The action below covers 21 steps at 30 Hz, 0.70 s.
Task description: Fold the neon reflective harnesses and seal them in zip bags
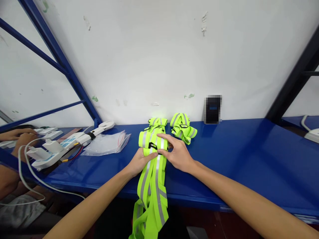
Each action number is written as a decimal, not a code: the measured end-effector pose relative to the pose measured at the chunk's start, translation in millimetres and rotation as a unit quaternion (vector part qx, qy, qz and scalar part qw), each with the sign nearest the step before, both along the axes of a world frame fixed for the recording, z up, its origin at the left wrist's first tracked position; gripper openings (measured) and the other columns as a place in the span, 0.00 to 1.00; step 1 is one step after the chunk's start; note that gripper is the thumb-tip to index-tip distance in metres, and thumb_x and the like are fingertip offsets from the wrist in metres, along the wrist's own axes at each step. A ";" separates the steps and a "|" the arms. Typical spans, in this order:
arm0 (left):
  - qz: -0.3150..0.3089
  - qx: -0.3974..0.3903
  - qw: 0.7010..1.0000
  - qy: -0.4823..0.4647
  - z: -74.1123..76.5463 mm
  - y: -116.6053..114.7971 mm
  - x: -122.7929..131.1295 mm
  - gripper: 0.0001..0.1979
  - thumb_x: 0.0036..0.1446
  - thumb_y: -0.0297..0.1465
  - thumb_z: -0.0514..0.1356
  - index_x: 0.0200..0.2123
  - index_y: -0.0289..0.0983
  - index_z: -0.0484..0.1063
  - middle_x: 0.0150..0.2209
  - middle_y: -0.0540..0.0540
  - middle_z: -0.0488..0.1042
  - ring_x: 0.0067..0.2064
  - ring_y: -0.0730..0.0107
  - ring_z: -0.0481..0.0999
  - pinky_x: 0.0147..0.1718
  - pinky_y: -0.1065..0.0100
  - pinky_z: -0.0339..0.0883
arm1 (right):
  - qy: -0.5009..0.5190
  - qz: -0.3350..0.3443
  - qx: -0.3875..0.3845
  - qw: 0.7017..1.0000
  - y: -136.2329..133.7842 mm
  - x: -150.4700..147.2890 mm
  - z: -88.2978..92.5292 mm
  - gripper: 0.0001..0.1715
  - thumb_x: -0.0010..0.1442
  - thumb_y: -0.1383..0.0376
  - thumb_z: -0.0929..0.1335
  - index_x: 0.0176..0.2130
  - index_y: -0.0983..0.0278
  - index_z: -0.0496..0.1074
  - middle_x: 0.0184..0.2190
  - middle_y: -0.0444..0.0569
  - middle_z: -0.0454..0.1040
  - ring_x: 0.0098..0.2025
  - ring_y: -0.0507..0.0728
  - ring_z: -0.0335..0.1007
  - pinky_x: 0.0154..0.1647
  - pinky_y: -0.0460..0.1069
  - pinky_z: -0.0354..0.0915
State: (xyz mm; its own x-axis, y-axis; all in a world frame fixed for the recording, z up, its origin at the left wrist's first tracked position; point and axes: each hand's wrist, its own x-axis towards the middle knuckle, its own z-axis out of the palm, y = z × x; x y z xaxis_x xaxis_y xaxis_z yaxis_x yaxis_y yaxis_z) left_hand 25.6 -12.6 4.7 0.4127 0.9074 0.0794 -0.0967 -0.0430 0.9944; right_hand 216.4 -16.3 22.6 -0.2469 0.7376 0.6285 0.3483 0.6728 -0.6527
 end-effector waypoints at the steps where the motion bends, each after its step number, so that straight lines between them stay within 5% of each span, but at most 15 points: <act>1: -0.004 0.000 1.000 -0.002 -0.3 0.3 0.0 0.25 0.50 0.39 0.67 0.49 0.33 0.73 0.42 0.40 0.79 0.48 0.53 0.76 0.44 0.60 0.70 | 0.003 0.004 -0.002 1.000 -0.2 -0.4 -0.3 0.27 0.57 0.63 0.70 0.56 0.58 0.67 0.51 0.51 0.73 0.44 0.61 0.73 0.39 0.53 0.72; 12: -0.045 0.051 0.993 0.094 2.4 -3.4 -9.1 0.18 0.50 0.39 0.65 0.43 0.36 0.77 0.44 0.43 0.78 0.49 0.54 0.75 0.47 0.60 0.67 | 0.074 0.129 -0.163 0.975 -7.4 -2.8 10.1 0.30 0.53 0.65 0.72 0.55 0.57 0.64 0.52 0.51 0.70 0.45 0.60 0.74 0.44 0.55 0.74; 21: -0.045 0.120 0.987 0.100 4.0 -5.7 -4.5 0.17 0.56 0.42 0.60 0.38 0.33 0.76 0.36 0.45 0.77 0.38 0.63 0.74 0.38 0.68 0.66 | 0.116 0.074 -0.124 0.983 -4.7 -3.1 5.8 0.26 0.52 0.64 0.73 0.50 0.57 0.66 0.42 0.50 0.75 0.42 0.60 0.75 0.41 0.54 0.75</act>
